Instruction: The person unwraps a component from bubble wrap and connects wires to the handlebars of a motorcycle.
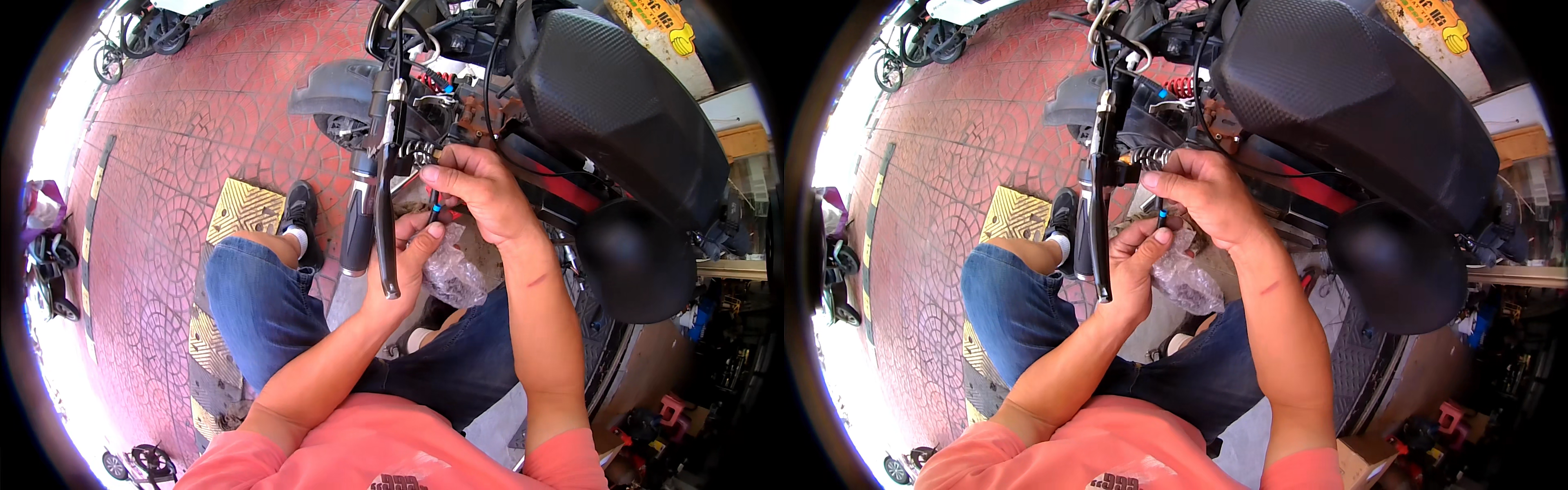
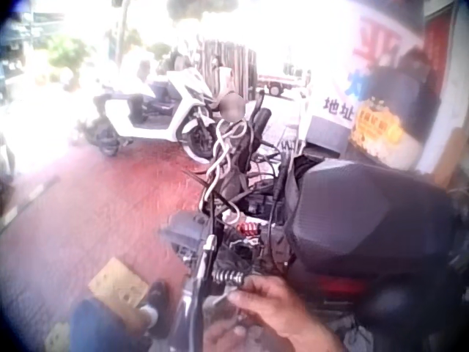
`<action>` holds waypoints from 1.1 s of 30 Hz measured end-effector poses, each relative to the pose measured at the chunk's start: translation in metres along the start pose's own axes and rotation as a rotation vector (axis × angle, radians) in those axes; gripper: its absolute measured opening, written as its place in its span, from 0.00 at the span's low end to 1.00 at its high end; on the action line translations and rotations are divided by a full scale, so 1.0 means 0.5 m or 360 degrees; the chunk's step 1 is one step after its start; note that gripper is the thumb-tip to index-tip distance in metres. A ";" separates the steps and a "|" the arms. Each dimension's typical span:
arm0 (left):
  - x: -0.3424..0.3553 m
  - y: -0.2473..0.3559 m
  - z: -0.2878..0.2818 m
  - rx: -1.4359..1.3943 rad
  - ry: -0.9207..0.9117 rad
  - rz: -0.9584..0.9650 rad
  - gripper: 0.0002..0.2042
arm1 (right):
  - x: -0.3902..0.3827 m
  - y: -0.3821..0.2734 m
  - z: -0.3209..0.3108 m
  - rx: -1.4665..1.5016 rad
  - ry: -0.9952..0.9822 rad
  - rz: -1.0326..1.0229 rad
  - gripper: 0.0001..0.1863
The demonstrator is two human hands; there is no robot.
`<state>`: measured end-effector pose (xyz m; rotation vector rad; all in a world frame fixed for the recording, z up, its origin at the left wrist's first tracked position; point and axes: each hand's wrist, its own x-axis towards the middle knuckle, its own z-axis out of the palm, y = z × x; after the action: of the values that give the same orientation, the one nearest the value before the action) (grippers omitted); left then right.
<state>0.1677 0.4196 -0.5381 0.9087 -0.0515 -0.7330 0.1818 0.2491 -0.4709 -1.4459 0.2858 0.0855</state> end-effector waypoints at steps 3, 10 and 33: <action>0.006 -0.002 0.003 -0.0072 0.0042 0.0000 0.14 | 0.004 0.008 -0.004 -0.0122 0.0054 -0.0075 0.13; 0.000 0.006 0.009 -0.0132 0.0103 -0.0061 0.14 | 0.007 0.006 -0.003 -0.0209 0.0043 -0.0091 0.13; 0.018 -0.015 0.006 0.0274 0.0271 0.0103 0.10 | 0.011 0.034 0.009 -0.0663 0.0420 -0.0174 0.17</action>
<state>0.1694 0.4094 -0.5442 1.1262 0.0067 -0.5954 0.1838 0.2550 -0.4885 -1.8879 0.4212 -0.1443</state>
